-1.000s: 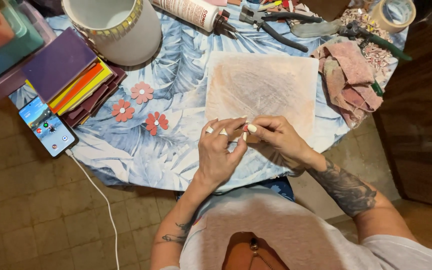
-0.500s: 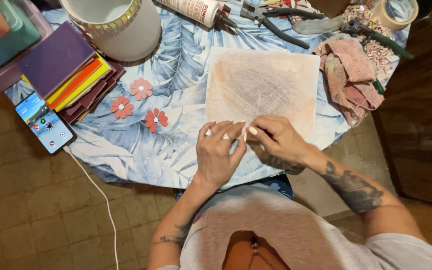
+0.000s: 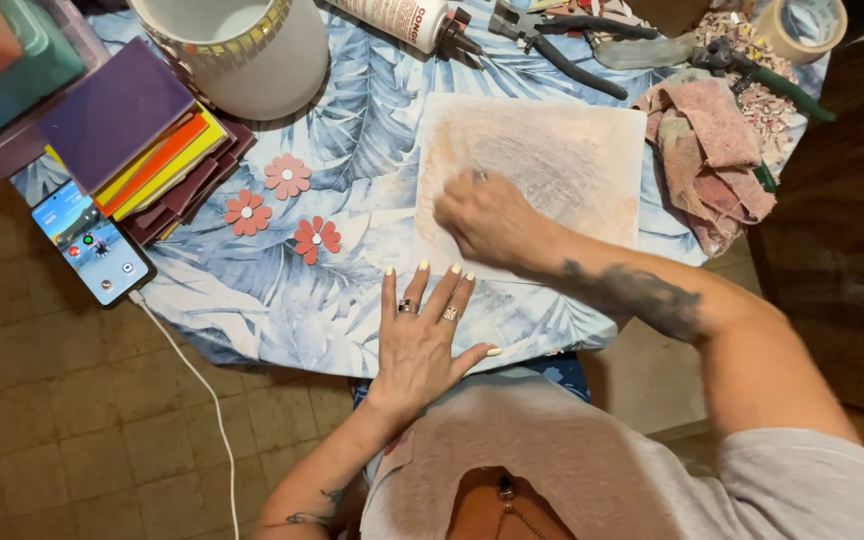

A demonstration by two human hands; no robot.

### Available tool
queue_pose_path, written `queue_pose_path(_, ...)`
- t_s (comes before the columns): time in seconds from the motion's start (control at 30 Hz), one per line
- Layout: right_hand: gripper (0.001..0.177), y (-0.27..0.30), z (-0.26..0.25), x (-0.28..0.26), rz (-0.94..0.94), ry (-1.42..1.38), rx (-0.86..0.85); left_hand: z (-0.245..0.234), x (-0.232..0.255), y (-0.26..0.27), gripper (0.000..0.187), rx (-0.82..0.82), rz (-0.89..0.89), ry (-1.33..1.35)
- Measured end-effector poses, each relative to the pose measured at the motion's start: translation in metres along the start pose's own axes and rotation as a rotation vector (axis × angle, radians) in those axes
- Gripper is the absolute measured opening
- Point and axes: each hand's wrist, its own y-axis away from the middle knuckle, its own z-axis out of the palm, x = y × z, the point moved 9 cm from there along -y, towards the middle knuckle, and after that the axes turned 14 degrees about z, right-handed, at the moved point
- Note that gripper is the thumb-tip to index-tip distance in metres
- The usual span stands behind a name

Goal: A person is burnishing a paper substrate using a small hand tool and manipulating small craft items with pliers on a workshop table.

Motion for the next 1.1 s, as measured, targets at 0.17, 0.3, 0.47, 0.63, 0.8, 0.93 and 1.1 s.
queue_pose_path(0.17, 0.019, 0.014, -0.02, -0.017, -0.151, 0.051, -0.021, 0.003, -0.001, 0.001, 0.069, -0.016, -0.011, -0.02)
queue_pose_path(0.3, 0.011, 0.064, -0.046, -0.002, -0.281, 0.107, -0.319, 0.002, 0.0, 0.0, 0.068, 0.007, 0.011, -0.018)
queue_pose_path(0.47, 0.017, 0.047, -0.027, -0.01, -0.211, -0.039, -0.316, 0.004, 0.0, 0.0, 0.067, 0.027, 0.03, -0.025)
queue_pose_path(0.63, 0.016, -0.008, 0.01, -0.008, -0.115, -0.088, -0.147, 0.003, 0.0, 0.001, 0.067, 0.042, 0.019, -0.044)
queue_pose_path(0.8, 0.017, 0.022, -0.021, -0.021, -0.244, -0.004, -0.128, 0.005, -0.002, 0.002, 0.067, 0.053, 0.0, -0.065)
queue_pose_path(0.93, 0.017, 0.077, -0.05, 0.01, -0.416, 0.08, -0.318, 0.002, -0.001, 0.001, 0.065, 0.056, 0.0, -0.053)
queue_pose_path(1.1, 0.014, 0.067, -0.044, 0.051, -0.336, 0.333, -0.353, -0.002, 0.0, -0.001, 0.064, 0.092, 0.013, -0.062)
